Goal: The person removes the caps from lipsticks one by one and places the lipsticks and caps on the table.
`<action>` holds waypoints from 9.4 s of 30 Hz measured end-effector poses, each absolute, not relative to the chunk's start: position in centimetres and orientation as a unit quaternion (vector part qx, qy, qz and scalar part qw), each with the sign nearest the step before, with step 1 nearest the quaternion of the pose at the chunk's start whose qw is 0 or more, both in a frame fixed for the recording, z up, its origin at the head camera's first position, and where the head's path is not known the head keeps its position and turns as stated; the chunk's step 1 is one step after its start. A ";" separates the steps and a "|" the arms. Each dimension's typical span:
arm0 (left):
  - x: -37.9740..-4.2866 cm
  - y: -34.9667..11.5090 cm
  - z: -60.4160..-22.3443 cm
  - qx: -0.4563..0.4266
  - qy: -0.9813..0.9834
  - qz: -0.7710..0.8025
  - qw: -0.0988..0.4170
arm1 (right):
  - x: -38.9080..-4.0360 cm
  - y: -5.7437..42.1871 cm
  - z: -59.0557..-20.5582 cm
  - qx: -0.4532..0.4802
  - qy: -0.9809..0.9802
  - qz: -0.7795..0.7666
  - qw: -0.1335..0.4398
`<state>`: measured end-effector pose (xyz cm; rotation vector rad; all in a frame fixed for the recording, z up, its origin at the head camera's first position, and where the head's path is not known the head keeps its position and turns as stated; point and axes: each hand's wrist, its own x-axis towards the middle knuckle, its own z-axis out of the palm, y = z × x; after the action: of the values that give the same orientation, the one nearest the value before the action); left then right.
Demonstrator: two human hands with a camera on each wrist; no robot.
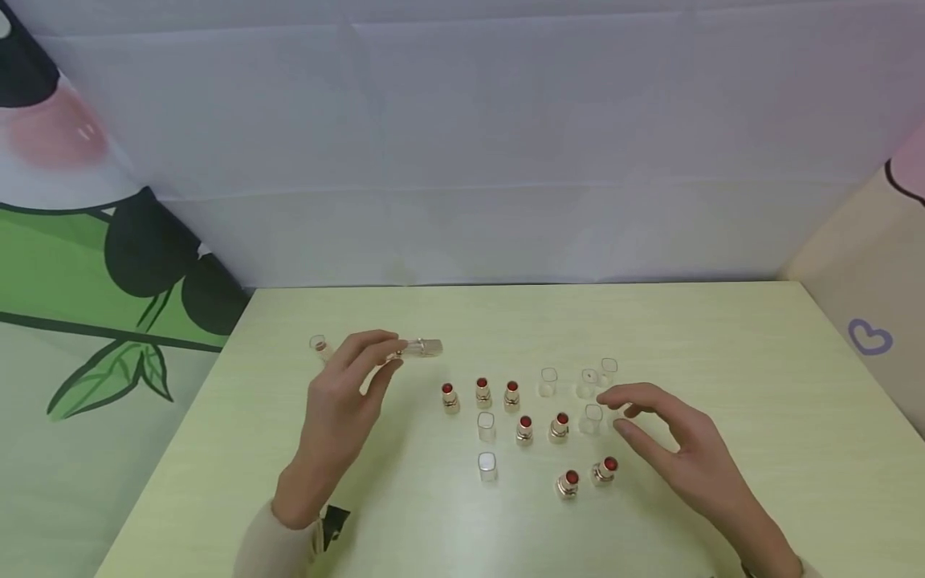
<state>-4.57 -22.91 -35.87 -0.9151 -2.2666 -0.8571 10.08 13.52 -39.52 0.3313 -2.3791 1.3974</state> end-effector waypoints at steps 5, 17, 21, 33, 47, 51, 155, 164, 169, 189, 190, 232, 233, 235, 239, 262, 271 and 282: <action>-3.5 -21.9 -35.6 -0.377 -0.808 -0.374 0.256 | 9.7 12.2 -38.4 0.147 -0.836 0.493 0.189; 0.0 -21.1 -34.9 -0.456 -0.756 -0.402 0.242 | 10.3 8.0 -38.2 0.184 -0.832 0.482 0.203; 0.9 -20.6 -34.7 -0.475 -0.738 -0.417 0.235 | 10.2 7.2 -38.3 0.190 -0.836 0.476 0.196; 2.0 -19.2 -34.6 -0.532 -0.686 -0.439 0.231 | 9.5 5.5 -37.9 0.195 -0.849 0.456 0.183; 2.3 -19.1 -35.2 -0.543 -0.684 -0.436 0.218 | 9.7 4.5 -38.4 0.192 -0.857 0.420 0.229; 2.3 -19.1 -35.3 -0.545 -0.684 -0.433 0.219 | 9.5 4.4 -38.5 0.203 -0.859 0.395 0.255; 1.9 -19.5 -36.4 -0.536 -0.626 -0.514 0.239 | 9.4 3.7 -38.8 0.251 -0.791 0.441 0.340; 1.8 -19.6 -36.5 -0.540 -0.629 -0.498 0.255 | 9.4 3.5 -38.4 0.245 -0.809 0.402 0.353; 1.5 -19.9 -36.3 -0.526 -0.622 -0.526 0.245 | 9.6 4.3 -38.3 0.235 -0.808 0.441 0.310; 0.0 -22.0 -35.6 -0.518 -0.717 -0.416 0.212 | 9.9 5.7 -37.9 0.150 -0.833 0.463 0.264; 0.0 -22.1 -35.7 -0.516 -0.728 -0.403 0.205 | 9.9 5.6 -37.8 0.149 -0.833 0.464 0.262; -1.1 -22.3 -39.4 -0.446 -0.883 -0.127 0.078 | 9.5 5.8 -38.4 0.127 -0.851 0.441 0.253; -1.1 -22.2 -39.5 -0.445 -0.883 -0.125 0.076 | 9.4 5.8 -38.4 0.128 -0.851 0.442 0.253; -1.1 -22.2 -39.5 -0.443 -0.885 -0.123 0.071 | 9.4 5.8 -38.5 0.132 -0.849 0.448 0.249; -1.0 -22.3 -39.5 -0.444 -0.886 -0.120 0.063 | 9.4 5.8 -38.5 0.139 -0.841 0.466 0.238; -0.8 -22.3 -39.0 -0.442 -0.887 -0.118 0.060 | 9.5 5.8 -38.8 0.141 -0.812 0.519 0.227; -0.6 -22.4 -38.2 -0.435 -0.892 -0.111 0.064 | 9.7 6.3 -38.8 0.111 -0.817 0.540 0.172; -2.0 -24.2 -35.9 -0.368 -0.912 -0.104 0.148 | 10.1 7.1 -38.9 0.090 -0.821 0.527 0.199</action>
<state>-1.95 -24.21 -35.91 -1.0581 -2.6242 -0.2996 10.09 7.13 -38.92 0.2505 -2.2958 1.4750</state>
